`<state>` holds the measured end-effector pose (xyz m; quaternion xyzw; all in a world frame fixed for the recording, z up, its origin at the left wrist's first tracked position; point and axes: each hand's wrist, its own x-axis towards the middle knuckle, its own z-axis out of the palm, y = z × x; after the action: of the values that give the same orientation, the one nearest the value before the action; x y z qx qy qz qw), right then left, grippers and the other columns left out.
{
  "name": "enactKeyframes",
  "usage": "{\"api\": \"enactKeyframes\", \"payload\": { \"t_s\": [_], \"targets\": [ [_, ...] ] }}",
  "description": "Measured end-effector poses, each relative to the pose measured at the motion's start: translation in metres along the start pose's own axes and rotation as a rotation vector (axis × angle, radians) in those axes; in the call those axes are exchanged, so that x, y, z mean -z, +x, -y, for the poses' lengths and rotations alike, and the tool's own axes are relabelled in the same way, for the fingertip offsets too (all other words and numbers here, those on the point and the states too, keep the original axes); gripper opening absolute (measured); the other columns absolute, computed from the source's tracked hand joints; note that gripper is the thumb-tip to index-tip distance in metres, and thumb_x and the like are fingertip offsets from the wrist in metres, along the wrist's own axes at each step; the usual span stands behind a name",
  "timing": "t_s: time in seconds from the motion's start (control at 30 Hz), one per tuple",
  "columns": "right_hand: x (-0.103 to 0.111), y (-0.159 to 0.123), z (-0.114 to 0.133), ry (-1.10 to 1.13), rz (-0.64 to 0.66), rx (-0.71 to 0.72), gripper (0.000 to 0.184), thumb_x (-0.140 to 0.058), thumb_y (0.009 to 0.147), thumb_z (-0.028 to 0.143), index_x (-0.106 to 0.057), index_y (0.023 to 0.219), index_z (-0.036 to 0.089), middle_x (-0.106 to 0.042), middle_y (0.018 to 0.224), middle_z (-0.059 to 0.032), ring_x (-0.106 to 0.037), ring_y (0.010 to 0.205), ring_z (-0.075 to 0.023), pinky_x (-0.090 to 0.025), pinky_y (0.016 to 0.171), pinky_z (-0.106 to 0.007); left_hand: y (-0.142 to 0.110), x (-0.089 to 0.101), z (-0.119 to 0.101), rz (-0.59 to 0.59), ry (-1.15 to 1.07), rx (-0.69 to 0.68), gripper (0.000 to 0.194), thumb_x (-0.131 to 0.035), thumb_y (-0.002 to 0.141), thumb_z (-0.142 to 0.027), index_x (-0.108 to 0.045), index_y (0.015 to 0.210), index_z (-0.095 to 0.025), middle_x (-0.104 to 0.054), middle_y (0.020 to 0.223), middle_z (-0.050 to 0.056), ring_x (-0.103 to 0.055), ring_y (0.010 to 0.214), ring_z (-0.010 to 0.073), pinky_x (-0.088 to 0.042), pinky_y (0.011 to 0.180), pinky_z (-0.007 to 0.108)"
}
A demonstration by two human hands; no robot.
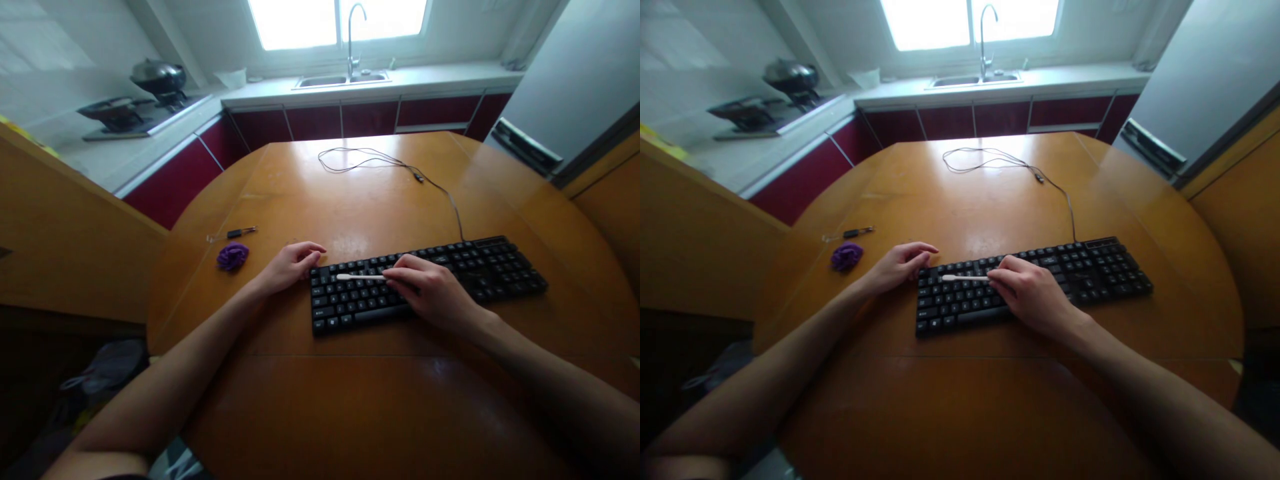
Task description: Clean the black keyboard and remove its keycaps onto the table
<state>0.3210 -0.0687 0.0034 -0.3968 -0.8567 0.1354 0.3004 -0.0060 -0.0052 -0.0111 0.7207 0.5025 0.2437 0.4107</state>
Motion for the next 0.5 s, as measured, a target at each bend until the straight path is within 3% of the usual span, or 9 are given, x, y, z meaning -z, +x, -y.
{"api": "enactKeyframes", "payload": {
  "t_s": [0.2,0.5],
  "targets": [
    [0.002,0.0004,-0.0064,-0.074,-0.047,-0.075,0.022,-0.053,0.102,0.026,-0.075,0.099,0.02,-0.069,0.095,-0.0073,-0.065,0.081,-0.0189,-0.051,0.074,-0.031,-0.0007,0.0002,-0.0023,0.0,0.003,-0.002,0.035,-0.054,0.096,-0.039,-0.067,0.113,-0.012,-0.06,0.07,-0.001,-0.054,0.054,0.0099,-0.045,0.05,0.019],
    [0.0005,-0.0005,-0.0025,-0.047,-0.002,-0.036,0.023,-0.054,0.102,0.026,-0.075,0.097,0.021,-0.069,0.093,-0.0066,-0.065,0.08,-0.0177,-0.051,0.072,-0.03,-0.0007,0.0017,0.0021,0.007,0.003,-0.006,0.036,-0.054,0.097,-0.041,-0.067,0.115,-0.013,-0.062,0.072,0.0,-0.054,0.055,0.0096,-0.046,0.05,0.019]
  ]
}}
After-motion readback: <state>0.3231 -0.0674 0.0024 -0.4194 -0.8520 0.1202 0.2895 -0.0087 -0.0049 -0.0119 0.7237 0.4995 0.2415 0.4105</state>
